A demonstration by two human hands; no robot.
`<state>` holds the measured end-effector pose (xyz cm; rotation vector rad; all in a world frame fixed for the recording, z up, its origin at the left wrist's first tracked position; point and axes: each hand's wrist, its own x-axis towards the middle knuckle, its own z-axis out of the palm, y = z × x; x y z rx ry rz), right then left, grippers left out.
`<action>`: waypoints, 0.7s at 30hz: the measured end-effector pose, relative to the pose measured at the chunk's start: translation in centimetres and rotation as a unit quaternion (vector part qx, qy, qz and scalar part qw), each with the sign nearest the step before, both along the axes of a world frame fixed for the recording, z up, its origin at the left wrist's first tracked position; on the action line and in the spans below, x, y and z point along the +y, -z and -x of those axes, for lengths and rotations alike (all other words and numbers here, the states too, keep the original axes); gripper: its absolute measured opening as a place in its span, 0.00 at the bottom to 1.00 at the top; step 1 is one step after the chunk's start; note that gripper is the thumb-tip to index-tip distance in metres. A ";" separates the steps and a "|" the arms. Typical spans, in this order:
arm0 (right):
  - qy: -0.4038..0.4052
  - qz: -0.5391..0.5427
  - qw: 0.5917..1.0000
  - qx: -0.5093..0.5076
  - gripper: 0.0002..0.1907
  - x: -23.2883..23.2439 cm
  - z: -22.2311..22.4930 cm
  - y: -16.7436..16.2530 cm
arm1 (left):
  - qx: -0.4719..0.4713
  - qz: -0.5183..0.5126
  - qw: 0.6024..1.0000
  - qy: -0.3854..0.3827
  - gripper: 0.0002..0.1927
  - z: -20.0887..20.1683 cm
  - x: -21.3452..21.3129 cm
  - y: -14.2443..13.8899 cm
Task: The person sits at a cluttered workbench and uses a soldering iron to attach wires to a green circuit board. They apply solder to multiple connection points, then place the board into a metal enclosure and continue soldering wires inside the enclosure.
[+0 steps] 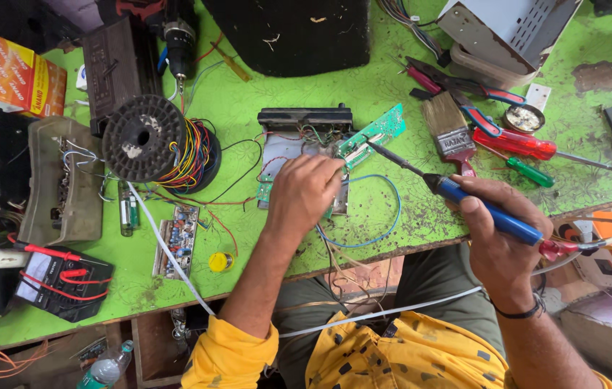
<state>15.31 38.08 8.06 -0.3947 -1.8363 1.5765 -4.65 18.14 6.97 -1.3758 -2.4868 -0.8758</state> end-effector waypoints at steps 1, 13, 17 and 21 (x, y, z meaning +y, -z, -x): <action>0.004 -0.013 1.000 -0.003 0.09 0.0 0.1 0.0 | 0.003 0.015 1.000 -0.011 0.10 -0.4 0.3 -0.1; 0.050 -0.082 0.995 -0.001 0.08 1.3 -1.1 0.1 | 0.222 0.188 0.956 -0.036 0.20 -0.9 4.1 0.7; 0.057 -0.064 0.996 0.004 0.08 1.9 -1.7 0.0 | 0.274 0.206 0.936 -0.077 0.17 -1.5 5.0 1.3; 0.063 -0.094 0.993 0.011 0.08 2.5 -1.8 0.1 | 0.250 0.219 0.938 -0.096 0.11 -2.0 5.5 2.1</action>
